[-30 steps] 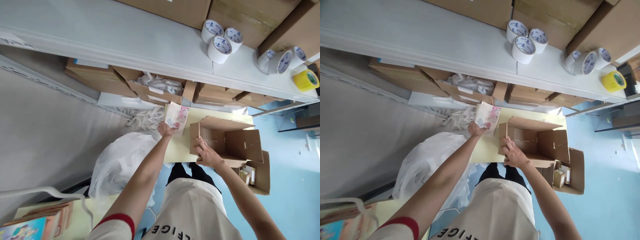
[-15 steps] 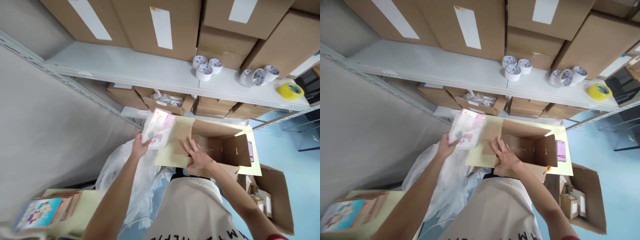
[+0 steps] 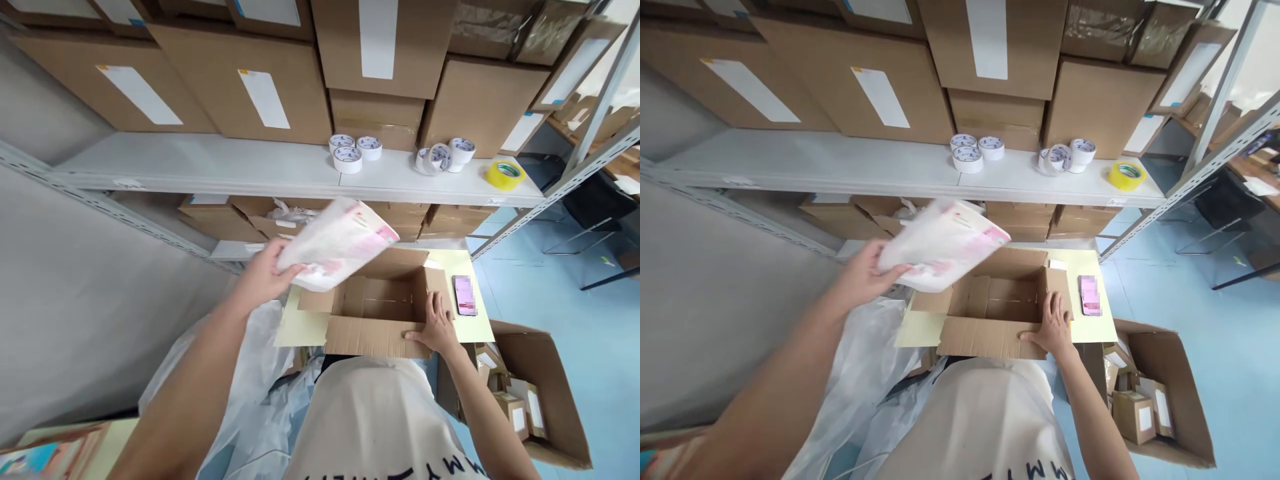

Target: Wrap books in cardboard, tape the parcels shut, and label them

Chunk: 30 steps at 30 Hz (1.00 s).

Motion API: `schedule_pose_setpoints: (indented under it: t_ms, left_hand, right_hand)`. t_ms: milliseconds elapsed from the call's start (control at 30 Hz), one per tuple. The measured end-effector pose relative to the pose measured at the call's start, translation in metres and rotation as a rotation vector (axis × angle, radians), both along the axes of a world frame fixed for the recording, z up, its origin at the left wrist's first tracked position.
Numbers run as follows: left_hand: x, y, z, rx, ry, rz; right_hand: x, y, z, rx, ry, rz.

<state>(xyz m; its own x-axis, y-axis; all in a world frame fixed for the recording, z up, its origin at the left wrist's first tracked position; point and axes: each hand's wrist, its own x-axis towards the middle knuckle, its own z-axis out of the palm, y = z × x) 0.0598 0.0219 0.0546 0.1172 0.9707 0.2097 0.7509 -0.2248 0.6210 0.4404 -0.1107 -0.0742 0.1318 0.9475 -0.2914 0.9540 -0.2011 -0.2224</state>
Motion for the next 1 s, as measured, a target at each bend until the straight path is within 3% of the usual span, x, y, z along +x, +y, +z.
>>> schedule_pose_setpoints:
  t_ms: [133,333,567,767,900,1000]
  left_hand:
    - [0.054,0.022,-0.015,-0.237,0.097,-0.335]
    - [0.095,0.046,-0.054,-0.520,0.125,-0.592]
    - [0.123,0.052,-0.095,-0.531,0.263,-0.624]
    - [0.144,0.031,-0.127,-0.559,0.433,-0.602]
    - [0.140,0.012,-0.122,-0.484,0.465,-0.504]
    - [0.118,-0.001,-0.105,-0.282,0.428,-0.386]
  right_hand:
    - [-0.002,0.001,-0.017,0.058,0.145,-0.043]
    - [-0.004,0.003,-0.018,0.094,0.230,-0.053]
    - [-0.003,0.005,-0.012,0.067,0.233,-0.040]
    - [0.002,0.005,-0.021,0.101,0.215,-0.004]
    - [0.008,0.004,-0.027,0.114,0.239,0.013]
    - [0.017,0.003,-0.031,0.157,0.305,0.012]
